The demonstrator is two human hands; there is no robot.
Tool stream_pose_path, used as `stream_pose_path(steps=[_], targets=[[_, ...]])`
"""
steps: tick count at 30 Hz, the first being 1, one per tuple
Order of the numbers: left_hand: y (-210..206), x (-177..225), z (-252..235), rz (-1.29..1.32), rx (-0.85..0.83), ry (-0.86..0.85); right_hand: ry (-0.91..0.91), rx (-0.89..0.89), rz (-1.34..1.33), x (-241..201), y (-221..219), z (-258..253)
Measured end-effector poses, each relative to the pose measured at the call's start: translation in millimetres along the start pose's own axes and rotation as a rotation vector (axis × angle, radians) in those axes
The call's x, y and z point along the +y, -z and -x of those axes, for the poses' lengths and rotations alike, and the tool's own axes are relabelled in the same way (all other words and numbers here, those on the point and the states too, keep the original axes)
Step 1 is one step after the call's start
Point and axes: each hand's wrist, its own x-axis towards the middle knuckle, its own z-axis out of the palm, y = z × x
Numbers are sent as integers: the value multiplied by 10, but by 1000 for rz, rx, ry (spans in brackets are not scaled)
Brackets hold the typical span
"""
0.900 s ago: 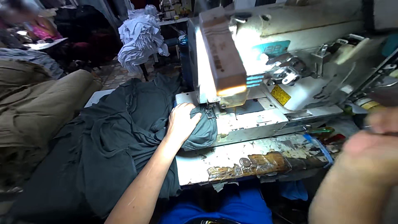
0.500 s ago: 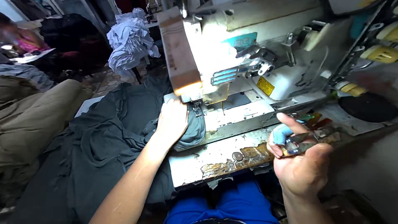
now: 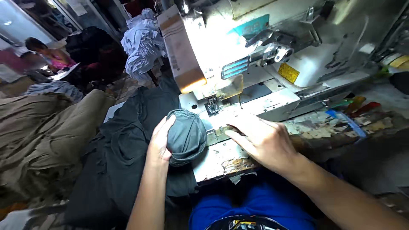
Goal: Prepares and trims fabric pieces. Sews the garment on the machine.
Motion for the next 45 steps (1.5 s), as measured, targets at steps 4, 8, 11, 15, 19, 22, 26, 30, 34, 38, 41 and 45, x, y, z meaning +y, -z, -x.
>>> stream_pose_path(steps=[4,8,11,15,19,22,26,30,34,38,41,45], targets=[[68,-98,-6,62,-26,-30,15,-295,210,-217,-209,-430],[196,-145,80,124,-199,-121,14,-478,174,-321,-409,-713],[324,-127,220,165,-229,-212,-1,-239,-8,-294,-276,-525],[371,-208,339,227,-313,-224,-403,-319,-954,-405,-271,-216],[345,-254,387,166,-288,-390,-798,-378,-1690,-544,-410,-97],[371,-320,447,165,-198,-456,-894,-248,-1753,-530,-352,-7],[349,-402,469,243,-202,-440,-895,-156,-1662,-516,-369,-4],[338,-422,454,218,-237,-400,-822,-134,-1528,-484,-383,58],[590,-442,561,-491,-398,-694,-362,-74,-731,-186,-303,327],[1116,-433,784,-840,-69,-762,-148,-229,-121,222,-216,612],[1448,-450,948,-817,137,-700,-77,-339,23,423,-231,764],[1582,-432,911,-1035,253,-715,-5,-194,-185,266,-155,614]])
